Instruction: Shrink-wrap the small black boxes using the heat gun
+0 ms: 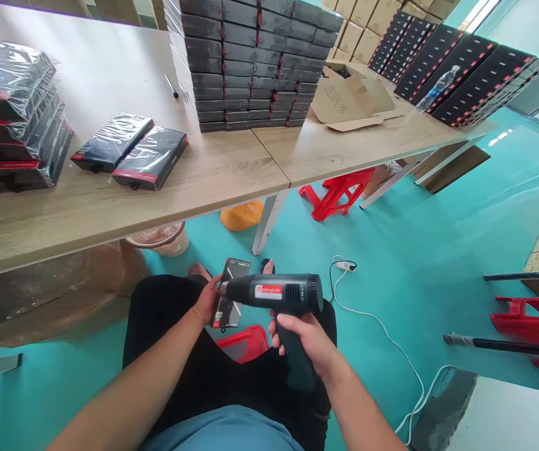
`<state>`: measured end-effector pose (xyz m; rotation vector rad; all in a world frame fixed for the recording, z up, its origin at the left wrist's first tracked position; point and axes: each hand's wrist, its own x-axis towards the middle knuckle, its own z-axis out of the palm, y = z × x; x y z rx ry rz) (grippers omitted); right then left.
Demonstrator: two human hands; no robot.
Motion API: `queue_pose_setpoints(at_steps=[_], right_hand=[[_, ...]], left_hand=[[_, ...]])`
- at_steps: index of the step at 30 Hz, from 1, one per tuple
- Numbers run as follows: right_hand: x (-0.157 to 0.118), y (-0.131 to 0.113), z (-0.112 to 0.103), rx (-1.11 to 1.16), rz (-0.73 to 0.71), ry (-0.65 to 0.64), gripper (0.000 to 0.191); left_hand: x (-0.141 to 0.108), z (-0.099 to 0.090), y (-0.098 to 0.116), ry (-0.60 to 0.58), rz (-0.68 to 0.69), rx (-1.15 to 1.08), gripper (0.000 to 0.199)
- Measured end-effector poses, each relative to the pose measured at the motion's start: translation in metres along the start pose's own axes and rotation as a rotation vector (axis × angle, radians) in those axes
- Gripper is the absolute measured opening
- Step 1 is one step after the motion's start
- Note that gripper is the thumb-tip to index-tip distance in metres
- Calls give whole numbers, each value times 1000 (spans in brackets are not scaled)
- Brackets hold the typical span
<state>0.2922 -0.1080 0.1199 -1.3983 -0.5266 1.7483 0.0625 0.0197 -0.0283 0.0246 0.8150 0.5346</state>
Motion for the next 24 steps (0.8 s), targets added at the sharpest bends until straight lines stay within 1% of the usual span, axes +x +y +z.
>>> queue_pose_setpoints(at_steps=[1,3,4,5,6,8,9,10,12,14,15,17,19,21,24], right_hand=[[-2,-1,2,-82,-17,-15,38],[-5,-1,4,-209,-78,33,41],[-6,0,5,-257,-104,66,42],[-7,1,5,-300,-112,72,42],[-8,3,6,-337,-101,45,42],[-10,8,7,-397,-48,-61,41],[-10,11,7,-408,-34,-87,41],[-11,13,8,-397,-41,-69,41],[-9,16,8,-292,-87,62,40],[-6,13,7,-76,-106,184,41],[-4,10,6,50,-92,213,43],[-1,3,2,269,-42,222,44],[0,-4,-4,405,-8,220,42],[-1,-7,-9,472,0,216,38],[-3,-6,-14,510,6,206,35]], left_hand=[[0,0,0,29,29,-5,42],[0,1,2,63,92,-32,42],[0,1,3,57,123,-57,42],[0,1,4,48,148,-81,43],[1,1,5,37,167,-100,44],[3,0,7,-3,191,-122,49],[4,-1,7,-28,201,-128,51],[5,-2,7,-53,212,-132,53],[6,-6,7,-103,225,-138,56],[6,-9,6,-150,204,-135,57],[5,-9,6,-171,185,-129,57],[3,-9,5,-196,134,-107,58],[1,-7,4,-195,86,-88,57],[-1,-5,3,-196,50,-74,56],[-2,-3,1,-224,22,-55,56]])
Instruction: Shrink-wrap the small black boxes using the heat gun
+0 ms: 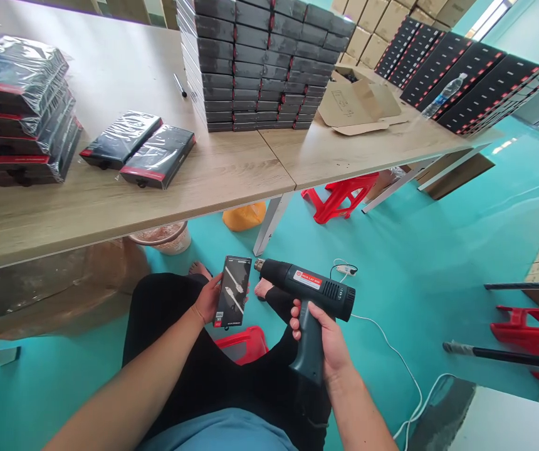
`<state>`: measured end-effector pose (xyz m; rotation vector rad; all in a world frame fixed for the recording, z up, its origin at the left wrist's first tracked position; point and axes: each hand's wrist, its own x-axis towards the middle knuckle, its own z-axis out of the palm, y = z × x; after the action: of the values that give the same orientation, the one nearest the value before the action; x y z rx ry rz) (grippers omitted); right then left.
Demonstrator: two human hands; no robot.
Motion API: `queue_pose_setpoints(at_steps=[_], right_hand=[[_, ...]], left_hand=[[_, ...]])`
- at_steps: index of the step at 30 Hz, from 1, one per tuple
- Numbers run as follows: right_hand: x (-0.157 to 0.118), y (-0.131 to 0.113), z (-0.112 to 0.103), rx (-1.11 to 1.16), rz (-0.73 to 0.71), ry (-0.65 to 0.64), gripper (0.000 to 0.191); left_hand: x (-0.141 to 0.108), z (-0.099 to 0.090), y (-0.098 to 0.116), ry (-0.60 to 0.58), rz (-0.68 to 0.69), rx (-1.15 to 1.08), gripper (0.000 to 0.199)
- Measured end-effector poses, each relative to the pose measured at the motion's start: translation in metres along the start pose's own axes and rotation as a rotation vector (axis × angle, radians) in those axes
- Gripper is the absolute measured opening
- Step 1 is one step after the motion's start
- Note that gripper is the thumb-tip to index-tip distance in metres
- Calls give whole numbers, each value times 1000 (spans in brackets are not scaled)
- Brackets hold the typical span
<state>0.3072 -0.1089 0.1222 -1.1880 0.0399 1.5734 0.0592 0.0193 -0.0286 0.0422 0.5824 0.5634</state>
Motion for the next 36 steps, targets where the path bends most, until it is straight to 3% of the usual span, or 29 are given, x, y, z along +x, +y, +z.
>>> queue_pose_setpoints(at_steps=[11,19,22,28,32,36], right_hand=[[5,0,3,-2,29,2,22],[9,7,19,-113,9,-40,30],[2,7,28,-254,-46,-75,37],[-18,-6,39,-885,18,-296,37],[-16,-6,46,-967,-169,-166,38],[-16,-1,48,-1049,-39,-312,35]], left_hand=[[-7,8,-1,40,-82,34,50],[1,-1,-4,78,-60,60,42],[2,-2,-5,66,-51,77,41],[-1,0,-3,99,-24,60,36],[-2,2,-1,100,-33,54,40],[-3,2,1,128,-9,32,38]])
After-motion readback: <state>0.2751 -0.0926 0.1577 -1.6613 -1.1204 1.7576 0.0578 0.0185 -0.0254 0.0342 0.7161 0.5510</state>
